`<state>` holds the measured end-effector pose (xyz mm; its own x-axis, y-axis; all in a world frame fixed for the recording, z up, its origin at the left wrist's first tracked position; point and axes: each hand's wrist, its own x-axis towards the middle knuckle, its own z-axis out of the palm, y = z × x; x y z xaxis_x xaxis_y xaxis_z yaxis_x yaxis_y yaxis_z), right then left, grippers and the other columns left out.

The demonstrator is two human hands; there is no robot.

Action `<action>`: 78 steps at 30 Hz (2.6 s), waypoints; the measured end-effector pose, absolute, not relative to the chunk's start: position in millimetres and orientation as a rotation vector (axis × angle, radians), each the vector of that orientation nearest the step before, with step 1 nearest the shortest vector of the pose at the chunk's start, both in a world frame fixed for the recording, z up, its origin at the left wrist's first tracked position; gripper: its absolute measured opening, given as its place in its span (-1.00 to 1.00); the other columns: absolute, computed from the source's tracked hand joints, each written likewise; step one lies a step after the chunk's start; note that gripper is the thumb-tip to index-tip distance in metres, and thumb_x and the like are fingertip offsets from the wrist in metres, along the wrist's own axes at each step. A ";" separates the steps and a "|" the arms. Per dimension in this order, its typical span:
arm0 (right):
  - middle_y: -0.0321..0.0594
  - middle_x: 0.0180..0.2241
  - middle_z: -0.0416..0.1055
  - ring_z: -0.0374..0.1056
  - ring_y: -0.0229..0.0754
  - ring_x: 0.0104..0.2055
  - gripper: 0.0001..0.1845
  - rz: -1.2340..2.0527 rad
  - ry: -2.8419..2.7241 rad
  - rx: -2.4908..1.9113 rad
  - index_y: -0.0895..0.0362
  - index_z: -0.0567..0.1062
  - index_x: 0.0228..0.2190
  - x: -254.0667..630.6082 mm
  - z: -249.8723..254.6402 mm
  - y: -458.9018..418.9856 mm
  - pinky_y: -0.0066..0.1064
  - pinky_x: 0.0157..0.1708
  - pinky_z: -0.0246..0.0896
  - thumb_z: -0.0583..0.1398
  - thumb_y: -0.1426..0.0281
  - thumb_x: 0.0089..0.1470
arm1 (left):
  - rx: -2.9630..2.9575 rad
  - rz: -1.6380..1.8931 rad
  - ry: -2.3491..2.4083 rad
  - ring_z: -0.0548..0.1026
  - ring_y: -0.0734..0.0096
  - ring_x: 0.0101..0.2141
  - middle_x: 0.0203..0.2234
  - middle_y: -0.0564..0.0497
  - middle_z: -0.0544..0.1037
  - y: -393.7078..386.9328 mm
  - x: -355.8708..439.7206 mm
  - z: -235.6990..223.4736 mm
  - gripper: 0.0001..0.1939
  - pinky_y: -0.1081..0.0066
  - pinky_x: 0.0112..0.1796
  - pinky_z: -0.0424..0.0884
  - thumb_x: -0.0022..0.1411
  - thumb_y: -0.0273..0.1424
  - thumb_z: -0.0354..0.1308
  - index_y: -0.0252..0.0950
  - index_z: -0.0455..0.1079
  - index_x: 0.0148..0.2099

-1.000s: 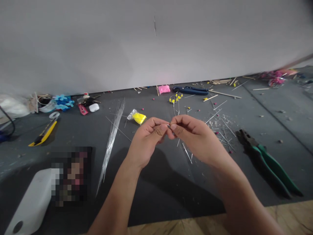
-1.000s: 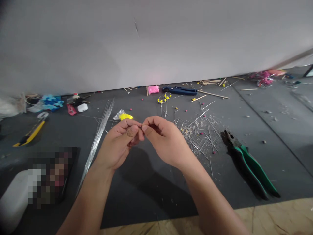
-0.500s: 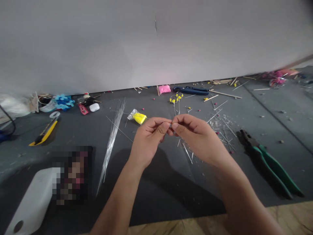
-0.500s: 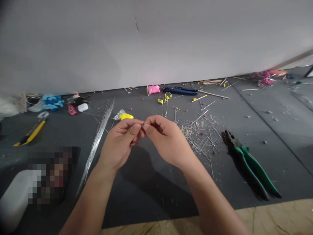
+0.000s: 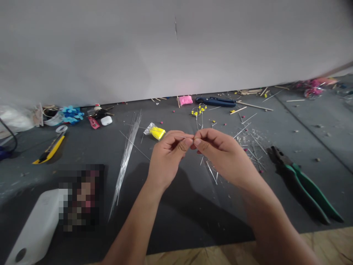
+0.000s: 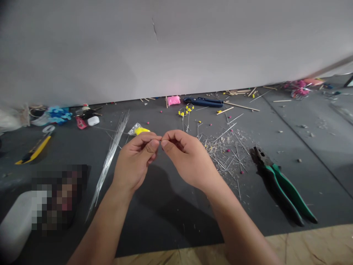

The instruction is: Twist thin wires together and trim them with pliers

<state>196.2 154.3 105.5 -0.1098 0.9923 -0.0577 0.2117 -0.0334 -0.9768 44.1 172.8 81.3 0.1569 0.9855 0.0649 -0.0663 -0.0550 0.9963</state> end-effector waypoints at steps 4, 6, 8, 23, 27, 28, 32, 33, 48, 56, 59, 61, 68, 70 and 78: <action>-0.34 -0.46 0.32 0.21 -0.29 -0.39 -0.84 1.205 -1.424 -1.295 0.10 0.40 -0.41 193.9 106.2 154.2 -0.43 -0.42 0.10 0.11 0.33 0.19 | 1.272 1.203 0.999 0.30 0.64 -0.50 -0.28 0.07 0.44 172.5 45.3 78.8 -0.92 0.53 -0.48 0.27 0.18 -0.29 0.26 -0.14 0.55 -0.27; -0.34 -0.47 0.33 0.23 -0.30 -0.40 -0.84 1.204 -1.409 -1.273 0.11 0.40 -0.43 191.9 106.4 154.4 -0.44 -0.40 0.12 0.11 0.36 0.19 | 1.250 1.230 0.988 0.31 0.65 -0.49 -0.27 0.08 0.44 172.0 47.1 76.8 -0.94 0.54 -0.45 0.29 0.19 -0.32 0.25 -0.13 0.54 -0.27; -0.35 -0.47 0.34 0.25 -0.31 -0.40 -0.84 1.203 -1.383 -1.243 0.11 0.39 -0.44 189.6 106.2 154.6 -0.44 -0.38 0.15 0.11 0.38 0.18 | 1.219 1.275 0.984 0.34 0.65 -0.47 -0.29 0.09 0.45 171.7 49.6 74.3 -0.95 0.55 -0.43 0.30 0.18 -0.33 0.26 -0.15 0.54 -0.29; -0.36 -0.44 0.38 0.32 -0.34 -0.38 -0.89 1.232 -1.274 -1.160 0.12 0.42 -0.41 185.3 104.8 153.5 -0.49 -0.35 0.23 0.15 0.39 0.16 | 1.388 1.448 1.186 0.50 0.51 -0.36 -0.34 0.06 0.60 162.6 61.3 75.1 -0.88 0.48 -0.31 0.42 0.21 -0.28 0.23 -0.19 0.52 -0.28; -0.35 -0.44 0.37 0.30 -0.34 -0.38 -0.88 1.233 -1.283 -1.191 0.12 0.42 -0.41 185.1 105.3 154.3 -0.48 -0.35 0.22 0.14 0.39 0.16 | 1.257 1.419 1.080 0.49 0.54 -0.39 -0.35 0.08 0.60 166.0 59.0 69.7 -0.90 0.50 -0.33 0.42 0.18 -0.28 0.26 -0.17 0.53 -0.29; -0.35 -0.44 0.37 0.29 -0.34 -0.38 -0.88 1.229 -1.291 -1.201 0.12 0.41 -0.41 185.6 105.6 154.5 -0.48 -0.35 0.21 0.14 0.39 0.16 | 1.224 1.398 1.051 0.49 0.54 -0.40 -0.34 0.07 0.60 167.3 58.0 68.4 -0.90 0.50 -0.34 0.42 0.17 -0.28 0.27 -0.17 0.54 -0.29; -0.36 -0.47 0.35 0.28 -0.32 -0.40 -0.88 1.203 -1.326 -1.228 0.12 0.41 -0.41 188.5 106.6 154.9 -0.47 -0.39 0.18 0.14 0.38 0.16 | 1.166 1.287 1.007 0.44 0.56 -0.45 -0.38 0.05 0.59 170.9 53.3 68.3 -0.86 0.53 -0.42 0.37 0.12 -0.27 0.31 -0.16 0.56 -0.25; -0.36 -0.48 0.35 0.28 -0.32 -0.40 -0.87 1.200 -1.333 -1.233 0.12 0.41 -0.42 189.3 106.7 154.9 -0.46 -0.39 0.17 0.14 0.37 0.17 | 1.159 1.257 1.007 0.42 0.56 -0.47 -0.39 0.05 0.59 171.2 52.2 69.5 -0.85 0.54 -0.44 0.35 0.12 -0.26 0.31 -0.15 0.57 -0.24; -0.29 -0.39 0.41 0.29 -0.24 -0.27 -0.87 1.236 -1.428 -1.276 0.10 0.41 -0.37 202.4 107.6 155.8 -0.38 -0.31 0.15 0.11 0.35 0.20 | 1.010 1.053 0.927 0.30 0.63 -0.51 -0.53 0.11 0.50 172.8 44.9 81.2 -0.88 0.59 -0.49 0.19 0.10 -0.28 0.33 -0.08 0.60 -0.26; -0.30 -0.41 0.38 0.27 -0.26 -0.33 -0.87 1.180 -1.451 -1.282 0.11 0.41 -0.37 200.7 107.2 155.8 -0.39 -0.35 0.14 0.11 0.37 0.20 | 0.990 1.011 0.938 0.38 0.61 -0.44 -0.49 0.09 0.54 173.6 45.2 82.7 -0.86 0.58 -0.44 0.23 0.09 -0.29 0.33 -0.10 0.60 -0.24; -0.32 -0.43 0.35 0.24 -0.27 -0.37 -0.88 1.154 -1.474 -1.309 0.10 0.41 -0.38 202.0 107.4 155.8 -0.41 -0.39 0.11 0.11 0.36 0.19 | 1.010 1.019 0.941 0.39 0.59 -0.45 -0.48 0.08 0.56 173.6 45.7 81.8 -0.86 0.57 -0.45 0.25 0.08 -0.30 0.34 -0.12 0.60 -0.25; -0.32 -0.44 0.35 0.22 -0.27 -0.38 -0.87 1.147 -1.479 -1.324 0.10 0.41 -0.38 202.5 107.9 155.6 -0.41 -0.41 0.10 0.11 0.35 0.19 | 1.039 1.033 0.961 0.40 0.58 -0.46 -0.47 0.07 0.57 173.2 46.3 80.8 -0.86 0.56 -0.45 0.26 0.08 -0.29 0.34 -0.13 0.59 -0.25; -0.33 -0.44 0.36 0.22 -0.29 -0.43 -0.87 1.154 -1.471 -1.340 0.10 0.40 -0.39 201.7 107.9 155.3 -0.41 -0.44 0.09 0.11 0.35 0.19 | 1.240 1.048 1.026 0.48 0.49 -0.40 -0.40 0.03 0.60 171.3 47.5 79.3 -0.83 0.48 -0.36 0.37 0.16 -0.24 0.27 -0.21 0.54 -0.24; -0.32 -0.43 0.37 0.25 -0.27 -0.39 -0.87 1.165 -1.454 -1.326 0.10 0.40 -0.38 202.0 107.2 155.5 -0.40 -0.40 0.12 0.12 0.34 0.19 | 1.320 1.065 1.049 0.49 0.48 -0.40 -0.41 0.04 0.60 170.7 47.8 80.6 -0.83 0.47 -0.35 0.39 0.18 -0.24 0.25 -0.20 0.54 -0.24; -0.31 -0.42 0.40 0.32 -0.26 -0.34 -0.87 1.169 -1.408 -1.299 0.11 0.42 -0.38 202.0 107.3 155.8 -0.38 -0.32 0.19 0.14 0.34 0.18 | 1.528 1.130 1.170 0.52 0.46 -0.40 -0.45 0.08 0.61 166.7 51.8 87.6 -0.84 0.49 -0.34 0.42 0.23 -0.25 0.20 -0.19 0.54 -0.25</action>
